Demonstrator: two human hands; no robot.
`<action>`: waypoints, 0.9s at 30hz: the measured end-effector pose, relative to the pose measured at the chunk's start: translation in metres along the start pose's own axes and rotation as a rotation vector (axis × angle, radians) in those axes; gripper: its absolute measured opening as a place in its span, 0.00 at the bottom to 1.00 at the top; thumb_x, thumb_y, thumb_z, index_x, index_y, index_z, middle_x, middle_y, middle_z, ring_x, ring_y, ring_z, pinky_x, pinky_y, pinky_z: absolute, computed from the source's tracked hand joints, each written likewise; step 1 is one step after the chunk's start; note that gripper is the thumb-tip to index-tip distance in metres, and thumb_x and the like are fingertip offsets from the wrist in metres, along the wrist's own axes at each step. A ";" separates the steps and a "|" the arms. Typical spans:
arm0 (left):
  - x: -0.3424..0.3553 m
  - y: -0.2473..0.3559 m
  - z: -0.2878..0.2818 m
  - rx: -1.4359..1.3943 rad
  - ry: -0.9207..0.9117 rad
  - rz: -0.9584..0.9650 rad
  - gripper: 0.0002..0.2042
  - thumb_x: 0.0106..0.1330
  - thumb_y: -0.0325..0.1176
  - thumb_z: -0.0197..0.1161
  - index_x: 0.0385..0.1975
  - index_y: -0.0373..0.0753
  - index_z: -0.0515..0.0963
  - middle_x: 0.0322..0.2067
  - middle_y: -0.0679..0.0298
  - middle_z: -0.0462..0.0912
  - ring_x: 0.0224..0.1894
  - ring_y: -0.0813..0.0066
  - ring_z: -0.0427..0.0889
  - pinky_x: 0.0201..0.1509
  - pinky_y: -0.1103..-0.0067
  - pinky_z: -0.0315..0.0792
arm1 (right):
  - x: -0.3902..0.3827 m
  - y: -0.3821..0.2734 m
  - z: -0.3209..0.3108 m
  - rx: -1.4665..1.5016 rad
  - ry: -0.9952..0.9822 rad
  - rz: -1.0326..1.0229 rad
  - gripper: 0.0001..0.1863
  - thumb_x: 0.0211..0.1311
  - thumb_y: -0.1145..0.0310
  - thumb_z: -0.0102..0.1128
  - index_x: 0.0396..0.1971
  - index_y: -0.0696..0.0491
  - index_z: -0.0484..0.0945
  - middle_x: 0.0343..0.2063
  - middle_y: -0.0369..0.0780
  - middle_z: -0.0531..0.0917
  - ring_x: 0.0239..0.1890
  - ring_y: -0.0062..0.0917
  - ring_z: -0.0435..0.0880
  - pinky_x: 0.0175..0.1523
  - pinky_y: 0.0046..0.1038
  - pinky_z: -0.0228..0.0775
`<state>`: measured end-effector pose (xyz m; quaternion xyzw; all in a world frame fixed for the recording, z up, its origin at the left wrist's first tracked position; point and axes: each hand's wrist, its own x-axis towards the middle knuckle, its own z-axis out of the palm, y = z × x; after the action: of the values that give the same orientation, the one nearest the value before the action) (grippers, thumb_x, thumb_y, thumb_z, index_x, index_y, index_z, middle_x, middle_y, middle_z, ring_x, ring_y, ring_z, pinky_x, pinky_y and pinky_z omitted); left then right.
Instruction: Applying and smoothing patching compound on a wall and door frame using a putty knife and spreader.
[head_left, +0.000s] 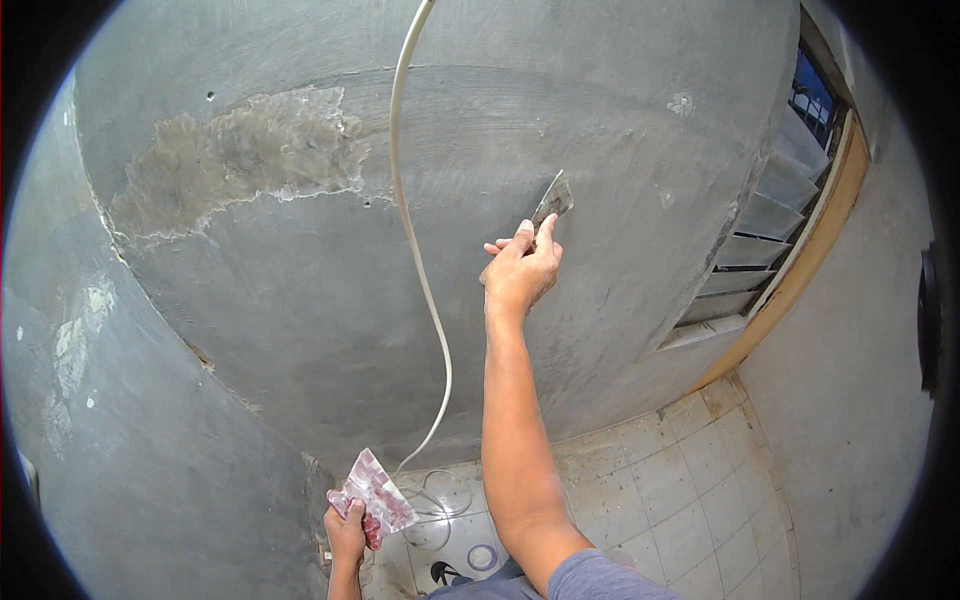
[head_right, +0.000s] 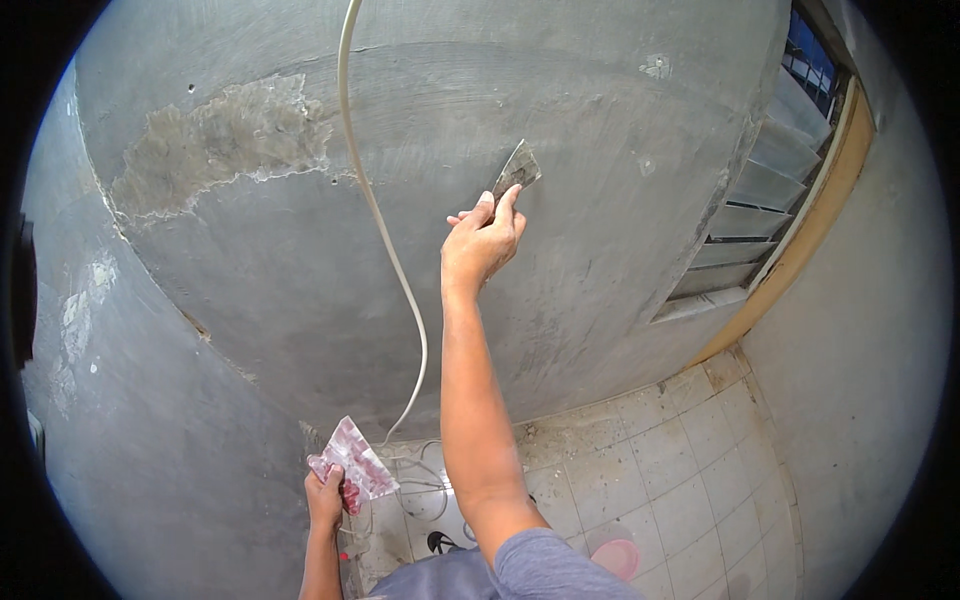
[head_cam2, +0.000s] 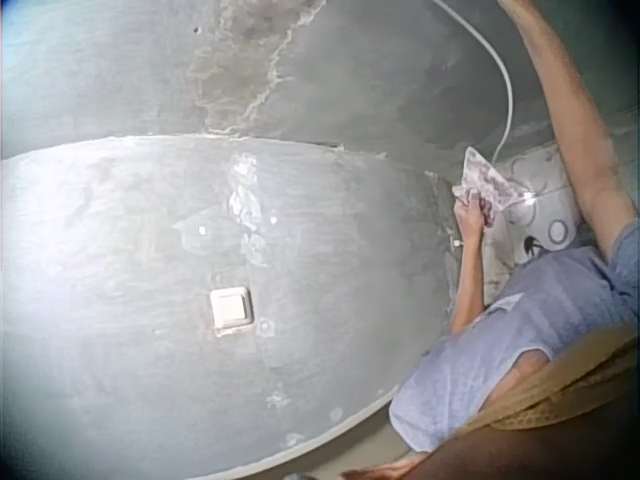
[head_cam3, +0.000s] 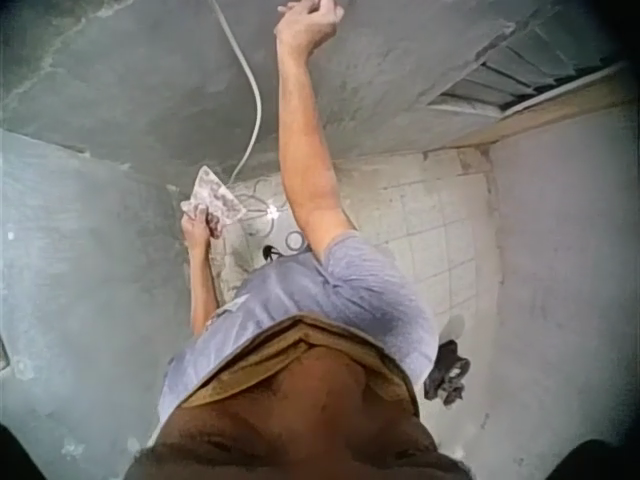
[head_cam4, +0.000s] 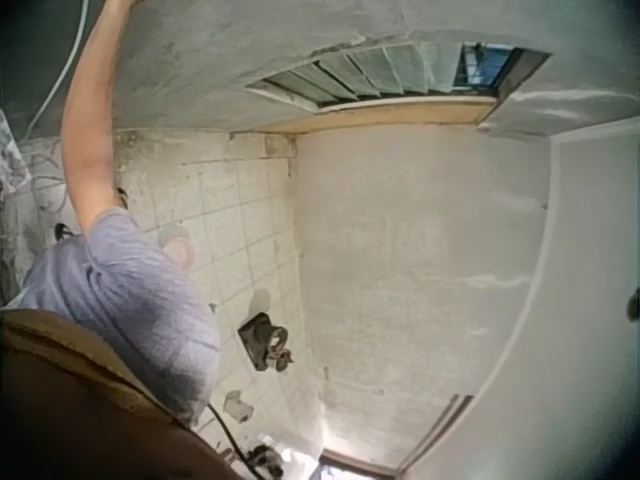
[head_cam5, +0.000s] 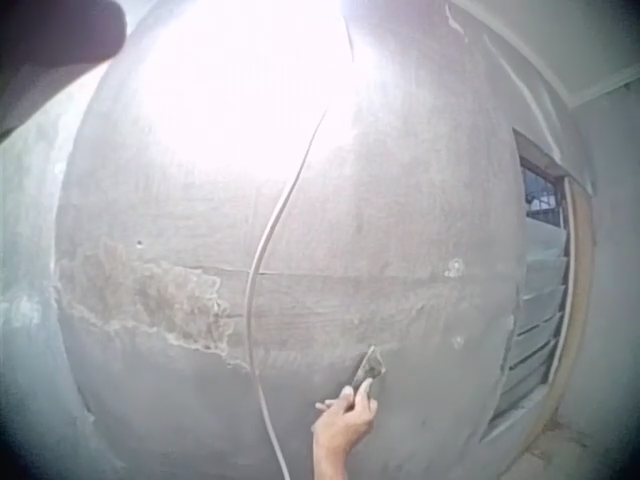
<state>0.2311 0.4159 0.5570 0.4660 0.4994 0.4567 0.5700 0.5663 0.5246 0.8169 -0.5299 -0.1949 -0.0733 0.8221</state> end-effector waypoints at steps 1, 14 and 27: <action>0.000 0.001 -0.006 0.002 -0.004 -0.001 0.06 0.64 0.30 0.61 0.34 0.33 0.77 0.26 0.70 0.76 0.23 0.84 0.72 0.27 0.82 0.67 | -0.001 0.002 0.003 -0.034 -0.004 -0.015 0.23 0.70 0.70 0.49 0.61 0.64 0.66 0.39 0.43 0.71 0.22 0.22 0.82 0.27 0.23 0.80; 0.031 0.007 -0.018 -0.188 -0.078 -0.094 0.06 0.65 0.27 0.59 0.39 0.34 0.75 0.32 0.68 0.78 0.30 0.82 0.76 0.37 0.81 0.71 | -0.017 -0.011 -0.011 -0.230 -0.210 0.070 0.22 0.68 0.70 0.50 0.59 0.66 0.68 0.13 0.39 0.76 0.13 0.22 0.78 0.21 0.26 0.74; 0.025 -0.004 -0.019 -0.281 -0.117 -0.122 0.09 0.64 0.28 0.60 0.42 0.34 0.73 0.30 0.68 0.77 0.26 0.78 0.78 0.28 0.79 0.77 | 0.027 -0.041 -0.043 -0.431 -0.235 0.032 0.18 0.67 0.68 0.51 0.53 0.61 0.76 0.15 0.39 0.76 0.13 0.18 0.74 0.22 0.23 0.78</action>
<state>0.2140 0.4410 0.5484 0.3764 0.4240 0.4589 0.6841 0.5880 0.4706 0.8464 -0.7010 -0.2606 -0.0382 0.6627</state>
